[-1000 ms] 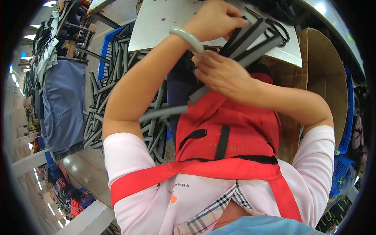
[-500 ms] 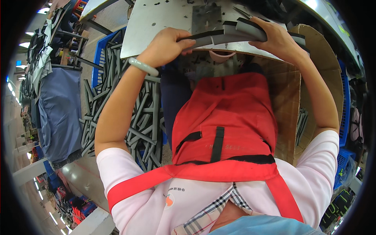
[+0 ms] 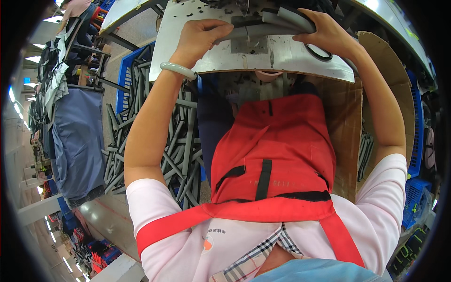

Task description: Cutting and feeding gray cylindrical foam or rubber components into a processing machine.

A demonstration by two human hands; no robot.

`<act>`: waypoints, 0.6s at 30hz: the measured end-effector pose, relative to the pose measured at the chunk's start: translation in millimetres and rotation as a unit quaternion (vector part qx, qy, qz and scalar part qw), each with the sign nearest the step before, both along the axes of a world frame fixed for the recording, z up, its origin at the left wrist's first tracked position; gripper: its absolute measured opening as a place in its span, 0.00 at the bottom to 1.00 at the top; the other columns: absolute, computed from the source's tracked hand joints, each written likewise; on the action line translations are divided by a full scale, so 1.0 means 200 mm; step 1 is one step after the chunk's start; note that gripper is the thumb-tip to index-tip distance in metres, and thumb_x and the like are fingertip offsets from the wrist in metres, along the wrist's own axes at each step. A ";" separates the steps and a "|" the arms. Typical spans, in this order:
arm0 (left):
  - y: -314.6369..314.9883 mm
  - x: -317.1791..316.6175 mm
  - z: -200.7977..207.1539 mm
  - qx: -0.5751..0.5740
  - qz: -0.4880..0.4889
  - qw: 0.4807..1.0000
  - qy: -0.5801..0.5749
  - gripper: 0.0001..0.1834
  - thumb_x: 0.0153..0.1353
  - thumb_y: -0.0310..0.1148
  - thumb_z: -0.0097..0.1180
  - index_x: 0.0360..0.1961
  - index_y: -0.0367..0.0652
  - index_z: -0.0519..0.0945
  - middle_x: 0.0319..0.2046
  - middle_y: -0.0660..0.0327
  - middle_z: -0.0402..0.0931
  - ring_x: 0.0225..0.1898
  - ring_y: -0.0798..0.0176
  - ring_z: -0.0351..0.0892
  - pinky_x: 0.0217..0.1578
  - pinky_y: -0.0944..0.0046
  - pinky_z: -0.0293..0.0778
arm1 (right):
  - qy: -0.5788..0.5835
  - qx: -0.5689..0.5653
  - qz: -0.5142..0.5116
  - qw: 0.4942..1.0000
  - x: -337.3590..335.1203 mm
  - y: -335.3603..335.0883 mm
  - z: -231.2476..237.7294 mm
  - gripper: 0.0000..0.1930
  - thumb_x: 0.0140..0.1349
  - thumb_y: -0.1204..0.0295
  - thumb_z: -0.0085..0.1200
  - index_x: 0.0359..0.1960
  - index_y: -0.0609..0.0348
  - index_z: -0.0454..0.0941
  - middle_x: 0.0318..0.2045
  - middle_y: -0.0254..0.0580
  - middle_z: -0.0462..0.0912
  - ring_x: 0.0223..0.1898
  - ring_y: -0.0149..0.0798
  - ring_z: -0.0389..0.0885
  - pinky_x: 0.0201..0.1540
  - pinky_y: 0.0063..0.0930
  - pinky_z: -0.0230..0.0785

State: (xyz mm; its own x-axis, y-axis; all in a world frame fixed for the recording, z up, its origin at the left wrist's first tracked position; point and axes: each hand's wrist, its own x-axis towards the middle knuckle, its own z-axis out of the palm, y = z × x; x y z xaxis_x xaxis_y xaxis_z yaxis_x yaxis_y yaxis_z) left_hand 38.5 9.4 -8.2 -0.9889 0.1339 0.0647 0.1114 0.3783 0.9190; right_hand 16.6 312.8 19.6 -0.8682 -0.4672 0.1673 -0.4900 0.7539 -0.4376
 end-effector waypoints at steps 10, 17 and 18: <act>0.02 -0.01 0.03 0.020 -0.008 1.000 -0.004 0.16 0.59 0.36 0.63 0.41 0.34 0.84 0.24 0.65 0.76 0.23 0.75 0.65 0.24 0.74 0.60 | -0.041 0.033 -0.001 0.999 -0.01 -0.02 0.13 0.36 0.48 0.60 0.67 0.54 0.73 0.70 0.42 0.61 0.81 0.47 0.46 0.81 0.50 0.34 0.70; 0.01 -0.11 -0.01 0.057 -0.020 0.998 0.013 0.15 0.60 0.34 0.61 0.42 0.34 0.84 0.25 0.65 0.76 0.24 0.74 0.65 0.26 0.73 0.61 | -0.105 -0.012 0.018 0.994 -0.13 -0.02 0.13 0.25 0.49 0.64 0.66 0.46 0.67 0.76 0.34 0.47 0.83 0.38 0.37 0.79 0.44 0.32 0.70; 0.01 -0.12 -0.02 0.066 -0.012 0.998 0.008 0.14 0.59 0.33 0.61 0.42 0.35 0.85 0.26 0.64 0.78 0.23 0.74 0.67 0.25 0.73 0.63 | -0.110 -0.007 0.013 0.994 -0.13 -0.03 0.14 0.24 0.49 0.65 0.65 0.46 0.67 0.76 0.34 0.46 0.83 0.37 0.35 0.78 0.44 0.31 0.70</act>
State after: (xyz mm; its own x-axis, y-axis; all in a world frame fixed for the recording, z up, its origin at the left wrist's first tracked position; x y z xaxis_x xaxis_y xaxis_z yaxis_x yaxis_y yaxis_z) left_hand 13.9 11.8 -11.4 -0.9843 0.1464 0.0983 0.1332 0.2518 0.9586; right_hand -9.4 306.6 47.1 -0.8717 -0.4896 -0.0192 -0.4009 0.7352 -0.5466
